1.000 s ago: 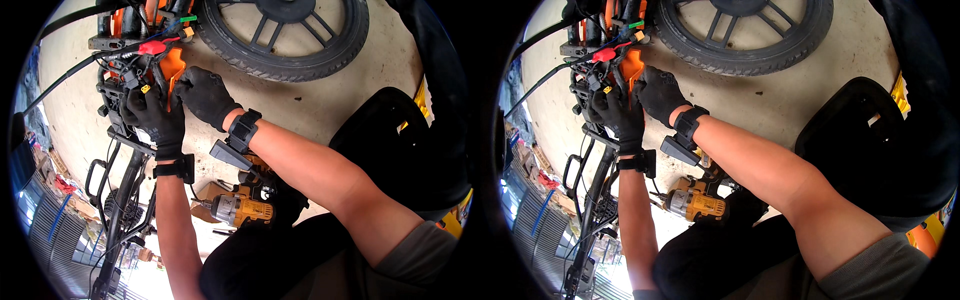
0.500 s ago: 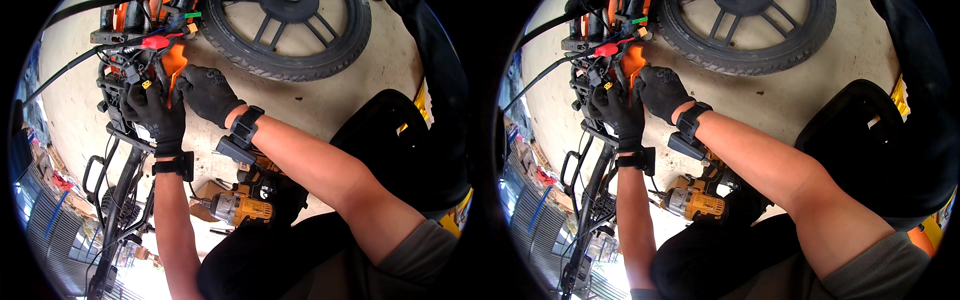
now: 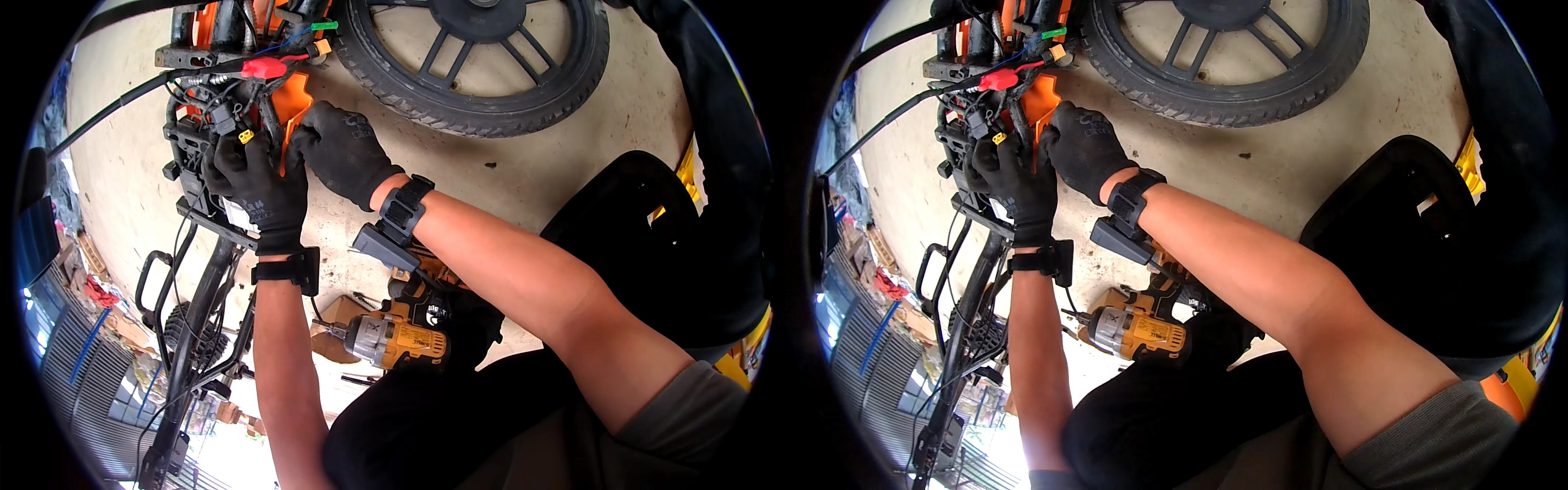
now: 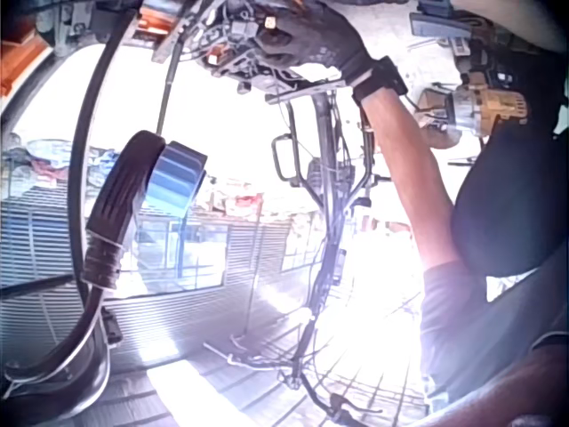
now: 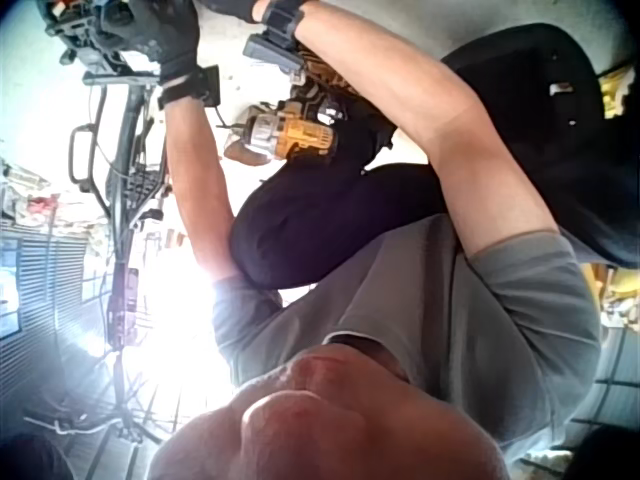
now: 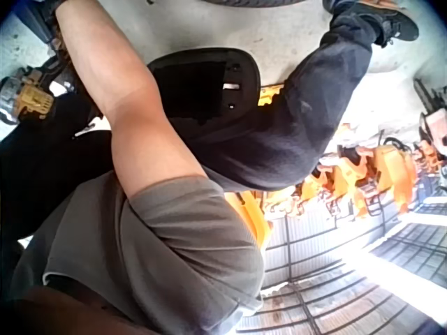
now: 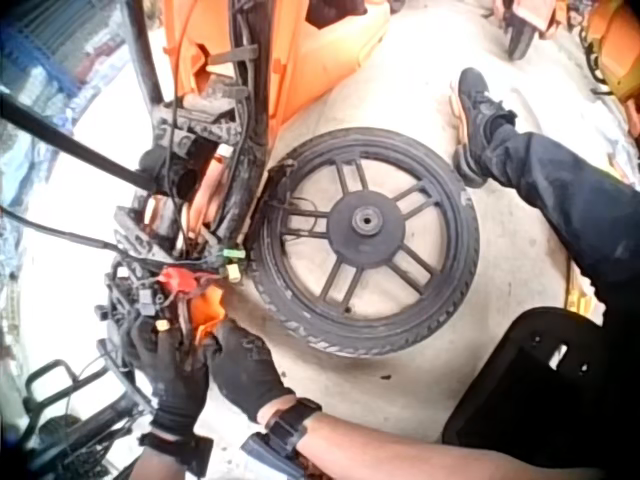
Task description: The person connects wires and electrical components on a motorcycle frame by hand, then uses a power drill to tighten a bolt on the frame.
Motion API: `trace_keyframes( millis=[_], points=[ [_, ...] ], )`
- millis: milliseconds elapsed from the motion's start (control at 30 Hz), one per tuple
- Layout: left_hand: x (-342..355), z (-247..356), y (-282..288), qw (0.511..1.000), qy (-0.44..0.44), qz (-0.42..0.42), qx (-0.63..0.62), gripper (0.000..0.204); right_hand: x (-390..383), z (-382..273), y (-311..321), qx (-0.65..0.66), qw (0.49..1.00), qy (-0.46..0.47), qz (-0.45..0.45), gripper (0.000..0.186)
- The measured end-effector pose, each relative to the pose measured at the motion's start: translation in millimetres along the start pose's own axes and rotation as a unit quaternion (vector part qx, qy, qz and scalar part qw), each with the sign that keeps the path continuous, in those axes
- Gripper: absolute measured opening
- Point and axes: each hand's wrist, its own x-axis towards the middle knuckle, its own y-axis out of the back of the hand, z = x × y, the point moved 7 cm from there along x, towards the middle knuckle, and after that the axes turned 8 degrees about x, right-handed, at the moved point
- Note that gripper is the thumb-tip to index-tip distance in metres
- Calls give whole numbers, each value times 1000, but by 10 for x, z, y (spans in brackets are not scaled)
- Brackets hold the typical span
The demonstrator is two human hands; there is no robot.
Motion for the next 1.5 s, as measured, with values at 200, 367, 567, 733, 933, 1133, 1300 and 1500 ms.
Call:
trace_keyframes(
  millis=[200, 367, 567, 733, 933, 1133, 1300, 1500],
  points=[
    [6, 5, -10, 1000, -1, 10, -18, 37, 18, 15, -36, -56, 998, 32, -19, 17],
    [-54, -81, -82, 999, 15, 0, -42, 37, -39, 32, -19, 32, 999, -39, -15, 19],
    [-24, -30, -50, 999, 6, 7, -34, 38, -9, 75, -15, 46, 997, -56, -8, 19],
    [-24, -38, -63, 1000, 4, 5, -29, 39, 5, 122, -28, 73, 996, -56, -7, 19],
    [-23, -22, -44, 1000, -3, 13, -17, 38, -33, 119, 43, 144, 982, -110, -55, 19],
    [-10, 4, -23, 1000, -16, 8, -9, 39, -14, 115, 92, 145, 984, -98, -28, 19],
    [-12, -10, -43, 1000, -13, -4, 7, 39, -5, 142, 83, 161, 980, -112, -5, 20],
    [-13, -15, -35, 1000, -22, 5, -5, 40, -29, 141, 45, 187, 978, -93, 17, 20]
  ],
)
